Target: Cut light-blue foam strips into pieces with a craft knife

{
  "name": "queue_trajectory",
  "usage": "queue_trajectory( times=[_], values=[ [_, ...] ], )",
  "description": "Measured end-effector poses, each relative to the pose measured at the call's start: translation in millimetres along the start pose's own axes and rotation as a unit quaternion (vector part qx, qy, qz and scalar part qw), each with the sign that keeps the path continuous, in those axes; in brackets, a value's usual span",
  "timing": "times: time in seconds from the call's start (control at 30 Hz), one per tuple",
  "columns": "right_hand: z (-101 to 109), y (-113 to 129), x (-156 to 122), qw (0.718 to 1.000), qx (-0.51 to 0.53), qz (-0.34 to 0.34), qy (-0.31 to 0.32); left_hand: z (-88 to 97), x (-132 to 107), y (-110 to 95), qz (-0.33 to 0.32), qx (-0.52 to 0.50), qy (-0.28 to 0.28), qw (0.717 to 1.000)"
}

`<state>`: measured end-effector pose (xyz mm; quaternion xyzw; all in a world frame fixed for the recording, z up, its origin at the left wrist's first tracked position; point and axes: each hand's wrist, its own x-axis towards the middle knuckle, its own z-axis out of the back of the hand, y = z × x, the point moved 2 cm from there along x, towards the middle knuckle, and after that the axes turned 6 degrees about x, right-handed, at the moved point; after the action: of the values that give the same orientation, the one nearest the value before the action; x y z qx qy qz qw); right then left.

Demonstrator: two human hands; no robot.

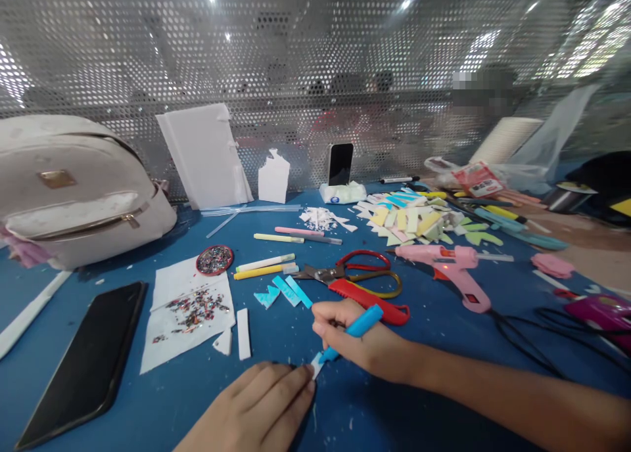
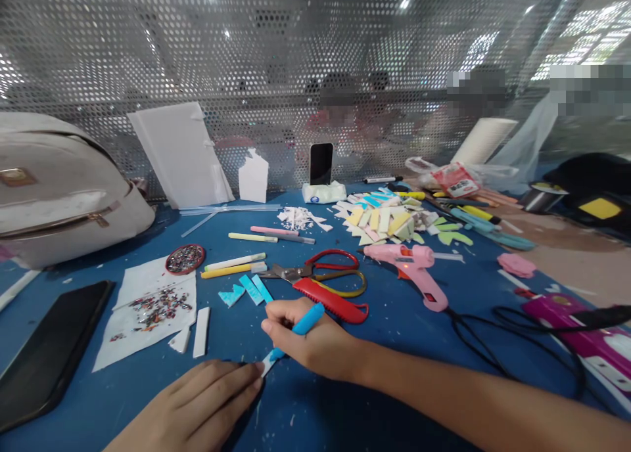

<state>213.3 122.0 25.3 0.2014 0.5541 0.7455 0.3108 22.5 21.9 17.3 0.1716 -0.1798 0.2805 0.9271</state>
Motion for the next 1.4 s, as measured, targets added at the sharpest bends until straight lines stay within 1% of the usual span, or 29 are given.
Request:
queue_trajectory(
  times=[0.1,0.27,0.4,0.53,0.63,0.77,0.87,0.93,1.03,1.13,1.2,1.3,1.33,1.4],
  values=[
    [-1,-2,-1,1.000,-0.010,0.006,-0.021,-0.2,0,0,0.004,0.003,-0.001,1.000],
    [-1,1,-1,1.000,-0.010,0.005,0.014,-0.4,1,1,0.001,0.008,0.002,1.000],
    [0,2,-1,1.000,-0.005,0.011,0.002,0.4,1,0,-0.007,0.010,0.012,1.000],
    [-1,-2,-2,0.999,-0.007,0.010,0.037,1.2,2,1,-0.009,0.016,0.012,1.000],
    [0,-4,-2,0.999,-0.017,0.011,0.030,1.1,0,1,-0.008,0.011,0.011,1.000],
    [1,-2,-1,0.999,-0.011,0.007,0.038,-1.8,-4,0,0.018,0.003,-0.006,1.000],
    [1,0,0,0.999,-0.006,0.005,0.034,-5.0,-5,-3,0.021,0.001,-0.010,1.000],
    [0,1,0,0.999,-0.008,0.008,0.042,-5.6,-5,-3,0.021,-0.001,-0.012,1.000],
    [0,2,-1,0.999,-0.013,0.007,0.038,-3.3,-3,-2,0.019,-0.003,-0.010,1.000],
    [0,1,-1,0.999,-0.015,0.006,0.042,0.3,1,0,0.001,-0.001,0.007,1.000],
    [0,0,-1,0.999,-0.013,0.012,0.038,2.5,4,1,-0.008,0.003,0.004,1.000],
    [-1,1,-1,0.999,-0.012,0.018,0.048,4.9,6,1,-0.002,0.003,-0.011,1.000],
    [-1,1,0,0.999,-0.008,0.018,0.048,5.3,6,1,0.000,0.000,-0.008,1.000],
    [0,1,0,0.999,-0.003,0.016,0.033,5.1,5,-1,-0.001,-0.012,0.023,1.000]
  ],
)
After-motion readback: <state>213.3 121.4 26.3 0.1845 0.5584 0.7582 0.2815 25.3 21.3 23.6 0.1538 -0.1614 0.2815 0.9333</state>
